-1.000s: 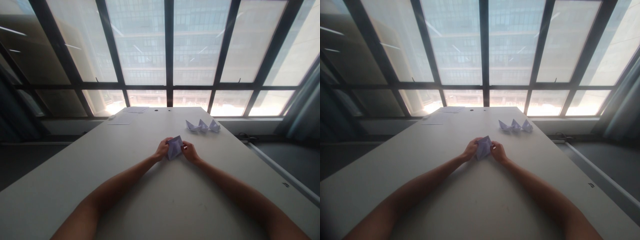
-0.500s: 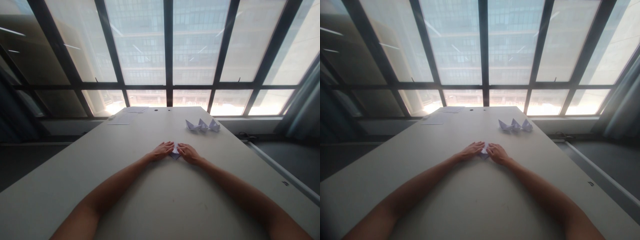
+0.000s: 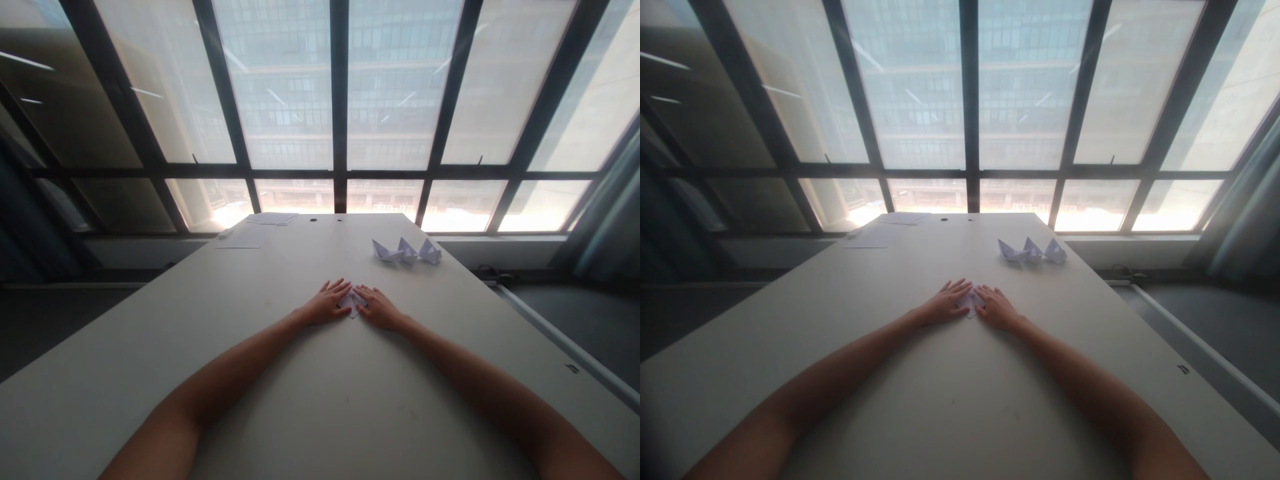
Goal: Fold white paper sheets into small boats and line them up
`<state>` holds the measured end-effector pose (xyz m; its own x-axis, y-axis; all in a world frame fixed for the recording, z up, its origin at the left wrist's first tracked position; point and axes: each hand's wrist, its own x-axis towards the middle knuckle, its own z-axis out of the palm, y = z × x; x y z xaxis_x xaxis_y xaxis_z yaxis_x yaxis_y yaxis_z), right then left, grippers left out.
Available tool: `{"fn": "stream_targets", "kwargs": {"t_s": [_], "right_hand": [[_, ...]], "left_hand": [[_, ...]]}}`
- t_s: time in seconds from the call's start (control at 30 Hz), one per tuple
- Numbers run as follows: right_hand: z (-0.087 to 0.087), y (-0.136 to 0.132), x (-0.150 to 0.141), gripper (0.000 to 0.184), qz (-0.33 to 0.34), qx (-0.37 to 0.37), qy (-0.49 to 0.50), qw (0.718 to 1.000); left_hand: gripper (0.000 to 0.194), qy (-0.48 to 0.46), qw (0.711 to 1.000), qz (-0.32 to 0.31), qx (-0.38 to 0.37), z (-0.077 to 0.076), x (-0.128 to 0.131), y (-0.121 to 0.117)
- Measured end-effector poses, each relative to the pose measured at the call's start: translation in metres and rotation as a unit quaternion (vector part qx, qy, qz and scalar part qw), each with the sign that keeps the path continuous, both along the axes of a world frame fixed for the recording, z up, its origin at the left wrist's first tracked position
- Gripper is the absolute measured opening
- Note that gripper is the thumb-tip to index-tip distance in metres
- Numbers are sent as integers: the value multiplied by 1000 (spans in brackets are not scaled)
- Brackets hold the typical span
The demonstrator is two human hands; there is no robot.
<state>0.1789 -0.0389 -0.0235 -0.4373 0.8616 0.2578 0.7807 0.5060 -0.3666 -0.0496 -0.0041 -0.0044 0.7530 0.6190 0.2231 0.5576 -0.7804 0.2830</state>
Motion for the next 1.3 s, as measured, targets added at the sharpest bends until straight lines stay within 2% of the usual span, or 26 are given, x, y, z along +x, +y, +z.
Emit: {"fn": "stream_targets", "kwargs": {"t_s": [0.13, 0.2, 0.27, 0.37, 0.5, 0.57, 0.63, 0.73, 0.83, 0.9, 0.97, 1.07, 1.2, 1.3], "right_hand": [[1, -1, 0, 44, -20, 30, 48, 998], [0, 0, 1, 35, -9, 38, 59, 998], [0, 0, 2, 34, 1, 41, 60, 997], [2, 1, 6, 41, 6, 32, 68, 997], [5, 0, 10, 46, 30, 25, 78, 996], [6, 0, 11, 41, 37, 41, 89, 994], [6, 2, 11, 28, 27, 63, 106, 992], [5, 8, 11, 22, -8, 79, 125, 989], [2, 13, 11, 19, -52, 51, 152, 986], [1, 13, 12, 27, -75, 43, 154, 984], [1, 12, 11, 37, -83, 66, 129, 986], [3, 8, 10, 46, -68, 91, 78, 991], [7, 3, 7, 63, -78, 108, 43, 990], [7, 4, 5, 54, -38, 107, 17, 993]], "left_hand": [[48, -97, 993, -67, -22, 1, 0, 5], [49, -123, 986, -99, -59, 1, -2, 8], [50, -138, 981, -99, -93, 1, -3, 10], [39, -148, 980, -75, -110, 0, -4, 9], [35, -150, 985, -53, -68, -2, -4, 9], [34, -139, 989, -34, -34, -3, -4, 11], [34, -129, 991, -18, -14, -4, -3, 13], [36, -142, 990, 6, -20, -4, -1, 16], [38, -162, 985, 54, -38, -4, 0, 15], [46, -158, 983, 87, -37, -4, 1, 13], [50, -139, 985, 104, -15, -3, 3, 11], [51, -100, 988, 117, 21, -2, 5, 8], [44, -62, 987, 144, 28, -2, 8, 7], [35, -44, 986, 155, 46, -5, 7, 7]]}}
